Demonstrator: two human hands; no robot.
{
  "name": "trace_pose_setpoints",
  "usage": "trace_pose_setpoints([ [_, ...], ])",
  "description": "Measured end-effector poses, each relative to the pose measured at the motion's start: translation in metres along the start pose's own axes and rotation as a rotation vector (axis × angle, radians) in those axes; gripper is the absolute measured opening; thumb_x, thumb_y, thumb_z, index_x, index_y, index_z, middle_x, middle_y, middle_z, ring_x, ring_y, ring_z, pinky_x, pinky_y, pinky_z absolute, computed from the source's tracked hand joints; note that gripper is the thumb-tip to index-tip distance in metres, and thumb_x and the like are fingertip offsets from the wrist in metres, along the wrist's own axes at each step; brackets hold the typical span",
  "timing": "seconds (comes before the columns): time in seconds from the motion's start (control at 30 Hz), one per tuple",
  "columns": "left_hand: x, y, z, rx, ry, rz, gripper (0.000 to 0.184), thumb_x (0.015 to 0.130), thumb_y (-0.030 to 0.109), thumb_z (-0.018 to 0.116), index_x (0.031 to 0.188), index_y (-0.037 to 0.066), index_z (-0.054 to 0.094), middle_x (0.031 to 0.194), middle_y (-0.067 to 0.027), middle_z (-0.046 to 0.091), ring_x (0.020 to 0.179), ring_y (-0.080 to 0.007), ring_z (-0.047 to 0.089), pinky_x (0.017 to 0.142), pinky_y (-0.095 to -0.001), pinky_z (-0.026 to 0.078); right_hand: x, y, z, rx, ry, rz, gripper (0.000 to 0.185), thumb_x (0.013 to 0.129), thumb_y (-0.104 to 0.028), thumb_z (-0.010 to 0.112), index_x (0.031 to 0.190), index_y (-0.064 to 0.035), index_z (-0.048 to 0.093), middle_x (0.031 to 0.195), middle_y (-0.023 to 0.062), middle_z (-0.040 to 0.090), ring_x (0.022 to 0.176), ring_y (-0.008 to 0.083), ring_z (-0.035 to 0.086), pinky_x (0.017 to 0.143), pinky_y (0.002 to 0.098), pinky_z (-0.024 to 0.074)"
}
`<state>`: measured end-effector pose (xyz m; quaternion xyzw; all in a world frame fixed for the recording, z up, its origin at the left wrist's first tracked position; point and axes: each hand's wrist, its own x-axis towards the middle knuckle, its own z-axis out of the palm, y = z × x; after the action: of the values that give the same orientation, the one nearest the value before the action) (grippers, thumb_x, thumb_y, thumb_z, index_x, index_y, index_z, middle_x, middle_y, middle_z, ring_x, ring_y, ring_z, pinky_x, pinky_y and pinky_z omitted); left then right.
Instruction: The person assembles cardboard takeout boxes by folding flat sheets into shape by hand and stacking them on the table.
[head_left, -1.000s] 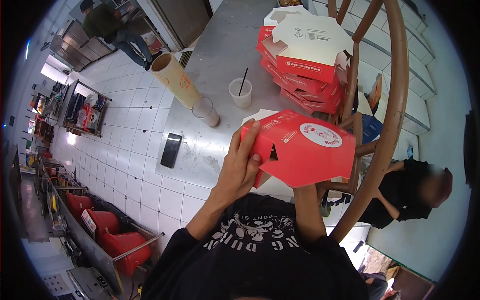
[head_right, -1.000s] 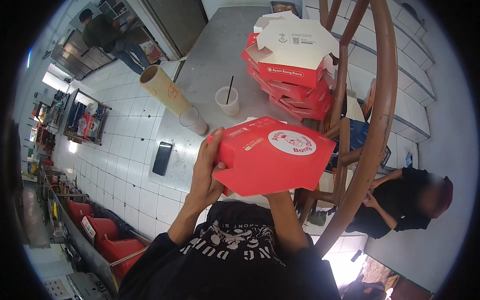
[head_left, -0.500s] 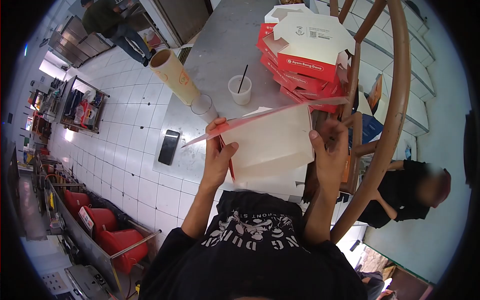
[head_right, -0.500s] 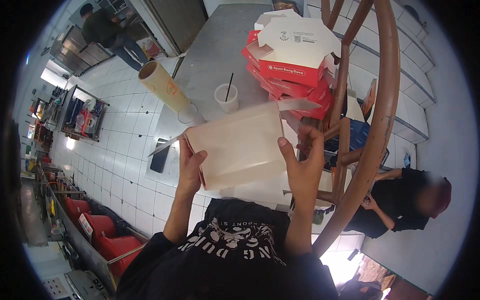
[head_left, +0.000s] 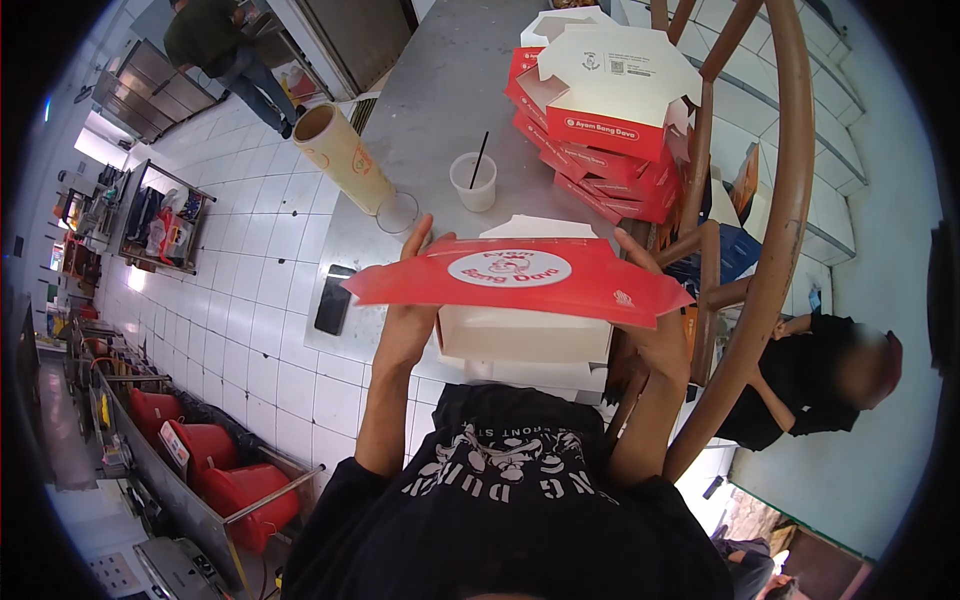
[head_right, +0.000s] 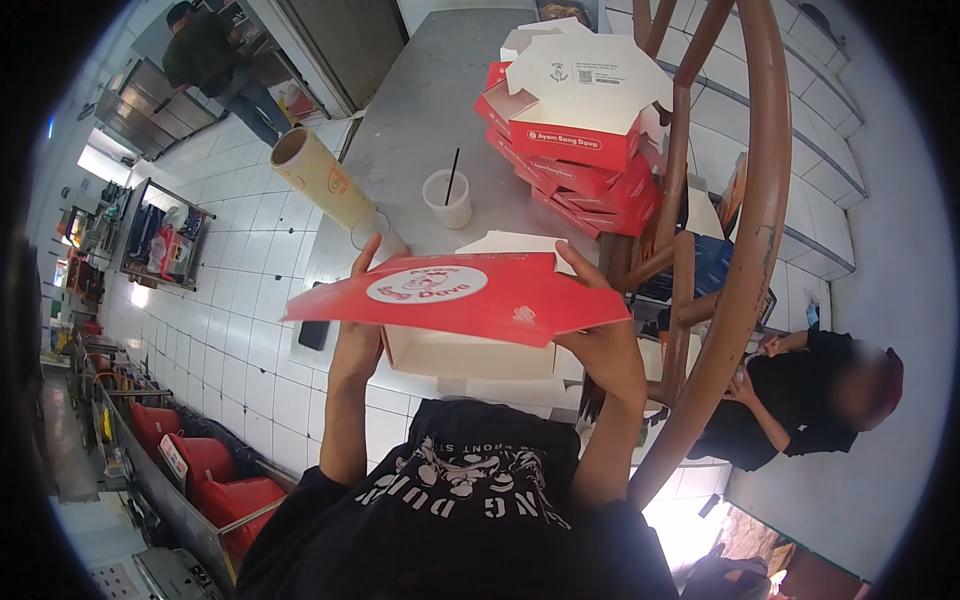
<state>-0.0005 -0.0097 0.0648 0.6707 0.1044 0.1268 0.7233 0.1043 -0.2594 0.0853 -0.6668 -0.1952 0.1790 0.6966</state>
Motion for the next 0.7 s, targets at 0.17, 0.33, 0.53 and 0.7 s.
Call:
trace_pose_setpoints([
  [0.17, 0.000, -0.024, 0.002, -0.269, 0.279, -0.003, 0.073, 0.090, 0.058, 0.039, 0.142, 0.010, 0.022, 0.136, -0.0134, 0.037, 0.126, -0.0276, 0.037, 0.100, -0.0420, 0.034, 0.008, 0.021, 0.003, 0.053, 0.169, -0.033, 0.071, 0.071, -0.005, 0.075, 0.133, -0.0039, 0.042, 0.127, 0.0099, 0.049, 0.100, 0.0139, 0.055, 0.089, 0.0294, 0.0448],
  [0.33, -0.006, -0.021, 0.046, -0.518, 0.365, -0.006, 0.060, 0.096, 0.053, 0.026, 0.143, 0.015, 0.021, 0.142, -0.0074, 0.032, 0.125, -0.0212, 0.040, 0.102, -0.0395, 0.035, 0.008, 0.029, 0.047, 0.211, 0.117, 0.030, 0.065, 0.074, -0.009, 0.074, 0.129, -0.0067, 0.039, 0.118, 0.0112, 0.048, 0.102, 0.0180, 0.054, 0.089, 0.0320, 0.0454],
  [0.53, 0.003, -0.024, 0.033, -0.608, 0.578, 0.047, 0.060, 0.096, 0.054, 0.024, 0.139, 0.011, 0.023, 0.132, -0.0072, 0.041, 0.121, -0.0226, 0.045, 0.097, -0.0363, 0.043, -0.004, 0.030, 0.091, 0.256, -0.034, 0.054, 0.069, 0.074, -0.013, 0.075, 0.127, -0.0039, 0.031, 0.123, 0.0139, 0.042, 0.108, 0.0205, 0.048, 0.093, 0.0344, 0.0418],
  [0.7, 0.001, -0.023, 0.018, -0.446, 0.622, 0.103, 0.050, 0.100, 0.042, 0.028, 0.141, 0.014, 0.018, 0.130, -0.0073, 0.039, 0.116, -0.0175, 0.047, 0.093, -0.0309, 0.046, 0.000, 0.026, 0.100, 0.184, -0.131, -0.047, 0.075, 0.072, -0.013, 0.076, 0.129, -0.0059, 0.028, 0.118, 0.0127, 0.042, 0.111, 0.0199, 0.047, 0.092, 0.0332, 0.0430],
])
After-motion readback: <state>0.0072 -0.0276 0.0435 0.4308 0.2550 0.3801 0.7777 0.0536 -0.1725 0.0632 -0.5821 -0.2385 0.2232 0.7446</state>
